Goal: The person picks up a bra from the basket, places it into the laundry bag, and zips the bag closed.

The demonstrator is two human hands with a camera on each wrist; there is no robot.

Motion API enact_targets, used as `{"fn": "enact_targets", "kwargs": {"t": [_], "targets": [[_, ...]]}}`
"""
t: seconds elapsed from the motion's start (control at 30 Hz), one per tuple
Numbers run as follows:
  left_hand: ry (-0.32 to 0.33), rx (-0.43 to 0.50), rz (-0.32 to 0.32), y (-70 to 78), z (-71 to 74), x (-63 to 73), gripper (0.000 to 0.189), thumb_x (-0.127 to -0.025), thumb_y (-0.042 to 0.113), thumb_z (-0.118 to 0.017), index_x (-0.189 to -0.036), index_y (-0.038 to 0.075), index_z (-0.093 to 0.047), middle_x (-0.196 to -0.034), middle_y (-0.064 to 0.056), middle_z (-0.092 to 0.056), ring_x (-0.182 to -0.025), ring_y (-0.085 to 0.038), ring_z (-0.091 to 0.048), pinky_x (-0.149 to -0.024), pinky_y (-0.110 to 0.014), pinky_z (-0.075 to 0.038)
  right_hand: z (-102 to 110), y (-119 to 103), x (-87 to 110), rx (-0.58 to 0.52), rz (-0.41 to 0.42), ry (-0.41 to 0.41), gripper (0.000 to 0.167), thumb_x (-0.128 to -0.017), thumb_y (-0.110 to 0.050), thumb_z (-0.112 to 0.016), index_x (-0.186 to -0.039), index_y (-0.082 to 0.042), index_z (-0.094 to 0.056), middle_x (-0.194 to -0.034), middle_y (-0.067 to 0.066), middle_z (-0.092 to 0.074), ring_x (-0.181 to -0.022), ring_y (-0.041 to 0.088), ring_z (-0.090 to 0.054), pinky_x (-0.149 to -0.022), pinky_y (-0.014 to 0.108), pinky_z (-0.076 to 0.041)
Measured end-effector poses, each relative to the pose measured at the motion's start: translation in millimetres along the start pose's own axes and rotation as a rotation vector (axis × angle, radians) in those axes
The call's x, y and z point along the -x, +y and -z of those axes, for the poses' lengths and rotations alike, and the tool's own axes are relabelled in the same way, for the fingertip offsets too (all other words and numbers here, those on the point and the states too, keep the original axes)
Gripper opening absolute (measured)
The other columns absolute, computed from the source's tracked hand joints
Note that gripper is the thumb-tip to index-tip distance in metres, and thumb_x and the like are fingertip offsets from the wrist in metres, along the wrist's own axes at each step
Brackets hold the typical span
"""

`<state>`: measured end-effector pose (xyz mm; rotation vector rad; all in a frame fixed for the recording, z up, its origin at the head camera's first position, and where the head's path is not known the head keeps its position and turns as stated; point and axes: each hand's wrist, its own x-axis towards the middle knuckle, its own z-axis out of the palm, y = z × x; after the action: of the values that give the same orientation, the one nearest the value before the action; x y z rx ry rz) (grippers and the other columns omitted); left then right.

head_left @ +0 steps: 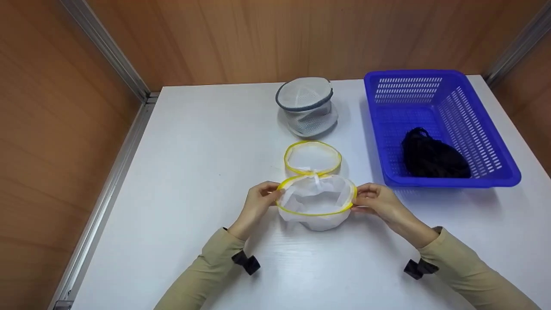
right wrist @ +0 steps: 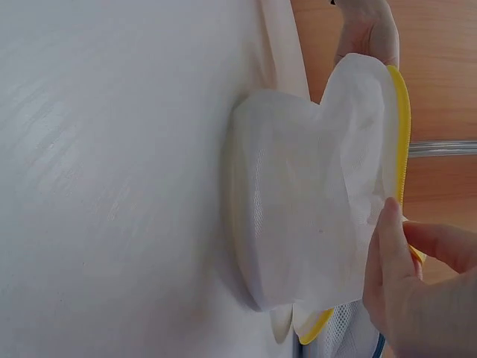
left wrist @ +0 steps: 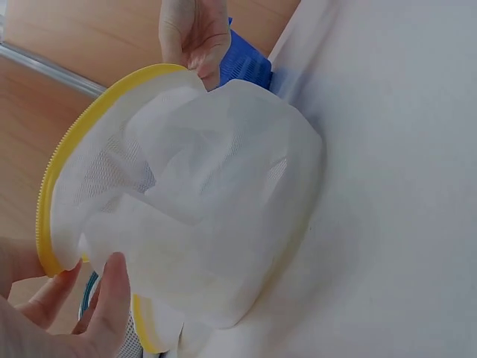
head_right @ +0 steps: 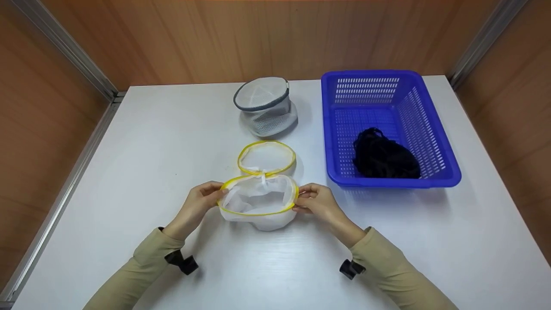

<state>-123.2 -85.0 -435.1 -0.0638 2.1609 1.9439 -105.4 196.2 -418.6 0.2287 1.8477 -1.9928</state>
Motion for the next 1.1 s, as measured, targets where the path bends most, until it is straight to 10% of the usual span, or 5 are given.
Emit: {"fn": "enact_targets", "kwargs": {"t": [0.37, 1.1], "targets": [[0.050, 0.074, -0.042, 7.5, -6.4, 2.3, 0.023, -0.082, 0.007, -0.059, -0.098, -0.008, -0.061, -0.084, -0.004, -0.061, -0.072, -0.008, -0.055, -0.064, -0.021, -0.049, 6, -5, 4.6, 0.006, 0.022, 0.011, 0.033, -0.078, 0.007, -0.060, -0.106, 0.014, -0.043, -0.081, 0.006, -0.057, -0.073, 0.014, -0.061, -0.073, 0.028, -0.052], [0.037, 0.172, -0.012, 13.5, -18.8, 1.8, 0.026, -0.082, 0.009, -0.060, -0.102, -0.008, -0.061, -0.086, -0.003, -0.058, -0.069, -0.007, -0.052, -0.061, -0.019, -0.046, 35, -40, 21.9, 0.523, 0.152, -0.225, 0.034, -0.085, -0.005, -0.051, -0.111, 0.016, -0.048, -0.089, 0.015, -0.061, -0.078, 0.019, -0.061, -0.070, 0.032, -0.052]]}}
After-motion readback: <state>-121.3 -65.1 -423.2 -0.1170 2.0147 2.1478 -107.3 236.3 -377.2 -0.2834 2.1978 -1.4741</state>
